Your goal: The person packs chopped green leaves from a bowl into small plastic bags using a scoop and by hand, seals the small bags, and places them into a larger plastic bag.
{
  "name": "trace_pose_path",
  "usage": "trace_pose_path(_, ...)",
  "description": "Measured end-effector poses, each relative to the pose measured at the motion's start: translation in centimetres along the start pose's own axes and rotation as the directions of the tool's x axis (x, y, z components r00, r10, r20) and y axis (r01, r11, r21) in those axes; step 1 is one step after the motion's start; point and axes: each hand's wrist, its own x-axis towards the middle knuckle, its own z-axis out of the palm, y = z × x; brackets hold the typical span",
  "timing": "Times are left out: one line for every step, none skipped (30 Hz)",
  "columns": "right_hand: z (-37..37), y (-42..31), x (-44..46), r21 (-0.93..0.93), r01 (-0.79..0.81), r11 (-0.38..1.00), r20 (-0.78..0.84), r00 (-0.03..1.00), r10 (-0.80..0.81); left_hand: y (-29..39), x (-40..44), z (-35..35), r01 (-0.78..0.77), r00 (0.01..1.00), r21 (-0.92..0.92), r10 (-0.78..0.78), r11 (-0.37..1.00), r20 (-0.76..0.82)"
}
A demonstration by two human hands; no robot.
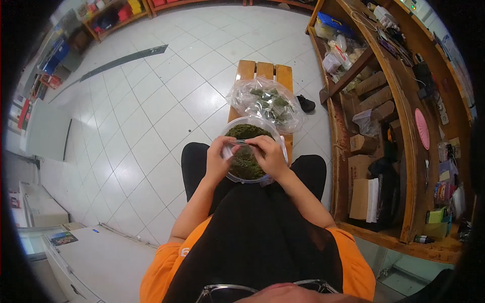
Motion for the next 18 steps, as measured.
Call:
trace_pose_path(-0.2,-0.2,0.1,0.017,-0.051,0.999,-0.045,0.998,0.052,0.2,0.0,-0.2,-0.001,1.000,-0.002,0.001,1.000,0.002)
trace_pose_path(-0.3,-0.5,0.1,0.016,-0.052,0.999,-0.045,0.998,0.052,0.3,0.0,-0.5,-0.030,1.000,-0.007,0.030,1.000,0.001)
trace_pose_path(-0.4,-0.8,0.1,0.032,-0.157,0.987,-0.023,0.987,0.158,0.7,0.0,-0.8,-0.059,0.998,-0.010,0.059,0.998,-0.001)
trace_pose_path(-0.4,-1.0,0.1,0.046,-0.262,0.964,0.003,0.965,0.262,0.9,0.1,-1.1,-0.058,0.998,-0.011,0.058,0.998,-0.002)
trace_pose_path(-0.4,-1.0,0.2,0.046,-0.262,0.964,0.005,0.965,0.262,1.0,0.2,-1.4,-0.130,0.991,0.083,0.128,0.988,0.025)
trace_pose_path(-0.3,-0.8,0.3,-0.036,-0.146,0.989,0.004,0.989,0.146,1.1,0.3,-1.5,-0.203,0.979,0.172,0.196,0.964,0.057)
trace_pose_path(-0.2,-0.7,0.4,-0.117,-0.027,0.993,0.014,0.999,0.029,1.3,0.3,-1.5,-0.201,0.979,0.171,0.195,0.964,0.055)
trace_pose_path(0.0,-0.4,0.4,-0.118,-0.027,0.993,0.016,0.999,0.029,1.4,0.3,-1.5,-0.264,0.964,0.191,0.251,0.946,0.090)
trace_pose_path(0.2,-0.3,0.4,-0.114,-0.018,0.993,0.083,0.996,0.027,1.5,0.3,-1.4,-0.327,0.944,0.207,0.306,0.922,0.127)
trace_pose_path(0.4,-0.2,0.4,-0.108,-0.008,0.994,0.149,0.989,0.024,1.6,0.2,-1.4,-0.327,0.943,0.207,0.306,0.922,0.126)
trace_pose_path(0.6,-0.2,0.4,-0.108,-0.007,0.994,0.149,0.989,0.023,1.8,0.0,-1.3,-0.323,0.945,0.246,0.297,0.914,0.137)
trace_pose_path(0.8,-0.5,0.5,-0.193,-0.033,0.981,0.146,0.987,0.062,1.8,-0.1,-1.4,-0.320,0.946,0.286,0.288,0.903,0.148)
trace_pose_path(0.9,-0.7,0.6,-0.277,-0.058,0.959,0.141,0.985,0.100,1.8,-0.2,-1.5,-0.320,0.946,0.287,0.288,0.903,0.147)
trace_pose_path(0.9,-0.6,0.6,-0.277,-0.058,0.959,0.141,0.985,0.100,1.8,-0.3,-1.6,-0.298,0.954,0.277,0.276,0.913,0.117)
trace_pose_path(0.8,-0.5,0.6,-0.315,-0.111,0.943,0.174,0.969,0.173,1.7,-0.3,-1.6,-0.278,0.961,0.265,0.264,0.923,0.087)
trace_pose_path(0.8,-0.4,0.6,-0.355,-0.160,0.921,0.204,0.948,0.244,1.6,-0.2,-1.6,-0.279,0.960,0.264,0.265,0.923,0.087)
trace_pose_path(0.8,-0.2,0.7,-0.355,-0.159,0.921,0.205,0.948,0.242,1.5,-0.2,-1.7,-0.249,0.968,0.239,0.244,0.939,0.053)
trace_pose_path(0.8,0.0,1.0,-0.237,-0.239,0.942,0.233,0.927,0.294,1.5,-0.2,-1.7,-0.219,0.975,0.212,0.220,0.952,0.021)
